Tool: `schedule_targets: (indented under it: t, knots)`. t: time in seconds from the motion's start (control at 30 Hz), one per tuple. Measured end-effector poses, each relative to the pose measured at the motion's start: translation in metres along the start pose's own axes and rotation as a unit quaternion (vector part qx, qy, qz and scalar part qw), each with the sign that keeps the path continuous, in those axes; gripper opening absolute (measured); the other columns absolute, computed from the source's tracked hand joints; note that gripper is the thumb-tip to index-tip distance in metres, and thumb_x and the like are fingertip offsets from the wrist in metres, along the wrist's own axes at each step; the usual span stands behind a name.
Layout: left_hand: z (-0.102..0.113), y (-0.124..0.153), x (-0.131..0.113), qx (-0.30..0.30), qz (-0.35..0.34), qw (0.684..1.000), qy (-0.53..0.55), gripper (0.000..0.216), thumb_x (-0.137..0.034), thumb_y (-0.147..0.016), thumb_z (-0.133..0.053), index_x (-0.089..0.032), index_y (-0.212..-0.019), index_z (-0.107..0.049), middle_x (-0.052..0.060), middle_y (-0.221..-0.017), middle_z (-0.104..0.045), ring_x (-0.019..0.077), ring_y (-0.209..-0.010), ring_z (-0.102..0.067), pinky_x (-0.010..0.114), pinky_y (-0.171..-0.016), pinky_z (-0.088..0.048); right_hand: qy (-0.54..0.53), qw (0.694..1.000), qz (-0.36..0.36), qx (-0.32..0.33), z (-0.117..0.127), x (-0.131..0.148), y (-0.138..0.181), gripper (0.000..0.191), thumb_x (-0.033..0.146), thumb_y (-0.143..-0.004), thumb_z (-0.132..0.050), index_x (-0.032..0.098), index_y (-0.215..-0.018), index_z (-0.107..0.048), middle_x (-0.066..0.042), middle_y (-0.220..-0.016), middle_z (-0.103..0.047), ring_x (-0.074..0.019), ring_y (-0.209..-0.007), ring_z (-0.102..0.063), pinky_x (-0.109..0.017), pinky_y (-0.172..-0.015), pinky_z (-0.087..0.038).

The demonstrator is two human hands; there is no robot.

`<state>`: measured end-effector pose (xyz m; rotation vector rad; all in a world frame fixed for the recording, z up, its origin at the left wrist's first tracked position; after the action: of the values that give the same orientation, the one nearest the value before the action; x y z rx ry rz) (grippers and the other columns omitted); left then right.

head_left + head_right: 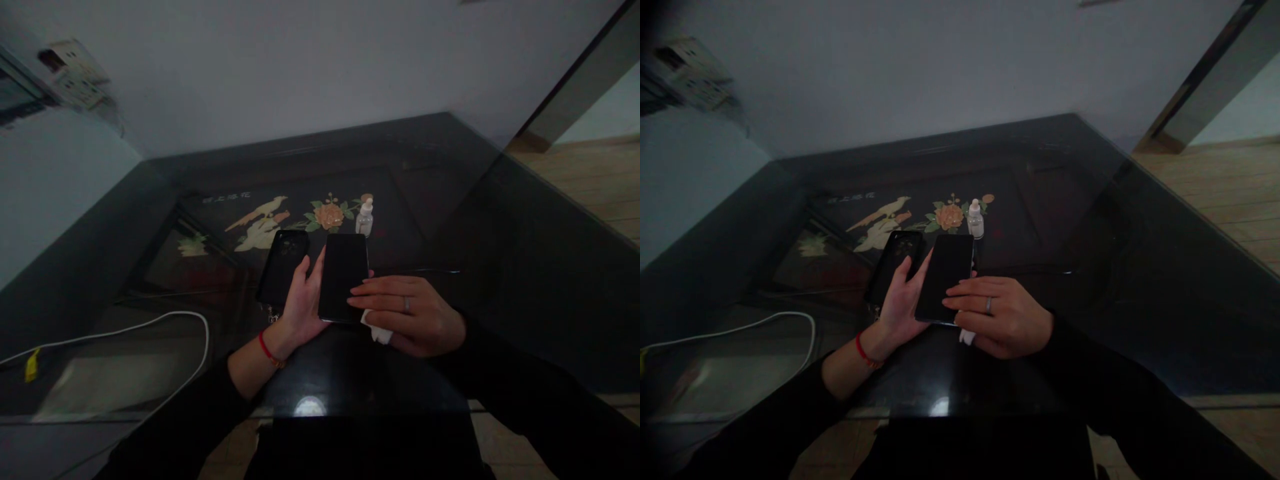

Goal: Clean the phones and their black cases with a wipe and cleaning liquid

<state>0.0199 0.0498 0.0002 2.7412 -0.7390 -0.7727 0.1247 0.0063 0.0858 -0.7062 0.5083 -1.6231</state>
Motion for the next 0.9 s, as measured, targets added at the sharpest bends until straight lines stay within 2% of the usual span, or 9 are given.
schedule_targets:
  t: [0.13,0.27,0.33,0.5,0.57,0.7,0.77,0.83,0.9]
  knots:
    - [0.000,0.002,0.001,0.008,0.007,1.000,-0.003,0.056,-0.051,-0.096,-0.022,-0.032,-0.149,-0.027,0.006,-0.136,-0.055,0.0227,-0.108,-0.061,0.040,-0.096,-0.040,0.020,0.999,-0.037,-0.007,-0.002,-0.003,-0.002,0.027,0.015,-0.092,-0.045,0.012,-0.113,-0.062,-0.014,-0.117,-0.068,-0.0202,-0.120,-0.058,-0.038,-0.095,-0.054]
    - [0.001,0.008,0.020,0.039,0.093,0.994,-0.033,0.056,-0.058,-0.094,-0.022,-0.040,-0.147,-0.026,0.003,-0.136,-0.055,0.0166,-0.085,-0.065,0.030,-0.077,-0.043,0.046,0.998,0.011,0.032,-0.018,0.011,-0.008,0.029,0.015,-0.095,-0.042,0.015,-0.117,-0.061,-0.009,-0.125,-0.065,-0.0183,-0.128,-0.051,-0.039,-0.103,-0.049]
    - [0.000,0.010,0.027,0.055,0.115,0.991,-0.042,0.059,-0.061,-0.093,-0.022,-0.041,-0.148,-0.023,0.003,-0.136,-0.055,0.0166,-0.084,-0.065,0.030,-0.077,-0.042,0.061,0.998,0.006,0.028,-0.015,0.005,-0.007,0.029,0.015,-0.095,-0.043,0.015,-0.118,-0.061,-0.009,-0.125,-0.065,-0.0189,-0.128,-0.051,-0.041,-0.104,-0.047]
    - [-0.013,0.014,0.033,0.114,0.115,0.985,-0.057,0.065,-0.062,-0.093,-0.021,-0.034,-0.151,-0.015,0.004,-0.143,-0.048,0.0219,-0.113,-0.056,0.036,-0.098,-0.033,0.139,0.972,-0.175,-0.072,0.021,-0.045,0.007,0.037,0.003,-0.090,-0.042,0.016,-0.119,-0.062,-0.014,-0.126,-0.063,-0.0208,-0.123,-0.055,-0.043,-0.101,-0.050]
    - [-0.014,0.016,0.034,0.127,0.122,0.982,-0.062,0.066,-0.063,-0.092,-0.021,-0.035,-0.151,-0.014,0.004,-0.142,-0.050,0.0214,-0.109,-0.058,0.035,-0.095,-0.035,0.125,0.981,-0.136,-0.063,0.018,-0.035,0.004,0.034,0.005,-0.090,-0.045,0.014,-0.116,-0.063,-0.014,-0.123,-0.065,-0.0220,-0.123,-0.056,-0.042,-0.099,-0.052]
    - [-0.008,0.018,0.034,0.122,0.146,0.979,-0.073,0.066,-0.066,-0.090,-0.024,-0.040,-0.150,-0.011,0.003,-0.132,-0.058,0.0182,-0.088,-0.064,0.031,-0.081,-0.040,0.060,0.995,0.079,-0.025,-0.006,0.021,-0.008,0.022,0.015,-0.091,-0.051,0.010,-0.104,-0.068,-0.011,-0.111,-0.072,-0.0209,-0.117,-0.060,-0.036,-0.100,-0.052]
    - [-0.007,0.018,0.034,0.124,0.147,0.978,-0.079,0.067,-0.066,-0.090,-0.026,-0.041,-0.150,-0.010,0.003,-0.130,-0.060,0.0188,-0.090,-0.065,0.032,-0.083,-0.040,0.066,0.993,0.096,-0.019,-0.013,0.027,-0.008,0.021,0.014,-0.091,-0.050,0.011,-0.100,-0.069,-0.009,-0.111,-0.072,-0.0195,-0.116,-0.061,-0.036,-0.101,-0.051]
    - [-0.009,0.018,0.033,0.135,0.139,0.978,-0.079,0.069,-0.066,-0.089,-0.028,-0.039,-0.150,-0.011,0.004,-0.132,-0.058,0.0217,-0.101,-0.063,0.035,-0.090,-0.039,0.086,0.995,0.027,-0.036,-0.009,0.009,-0.005,0.023,0.012,-0.091,-0.050,0.012,-0.106,-0.067,-0.010,-0.114,-0.071,-0.0204,-0.119,-0.059,-0.040,-0.101,-0.051]
    - [-0.011,0.019,0.036,0.154,0.138,0.975,-0.077,0.069,-0.063,-0.090,-0.032,-0.036,-0.151,-0.013,0.003,-0.139,-0.053,0.0240,-0.117,-0.055,0.038,-0.100,-0.033,0.106,0.988,-0.084,-0.078,0.004,-0.021,0.003,0.031,0.008,-0.089,-0.049,0.014,-0.116,-0.063,-0.012,-0.119,-0.068,-0.0218,-0.124,-0.055,-0.045,-0.102,-0.049]
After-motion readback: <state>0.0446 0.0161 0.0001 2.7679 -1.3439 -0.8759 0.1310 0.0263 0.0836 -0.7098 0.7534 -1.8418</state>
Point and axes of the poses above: each hand's wrist, its own y-axis away from the middle knuckle, its own z-axis out of the back of the hand, x = y × z, the point moved 8 cm from there along -y, towards the middle knuckle
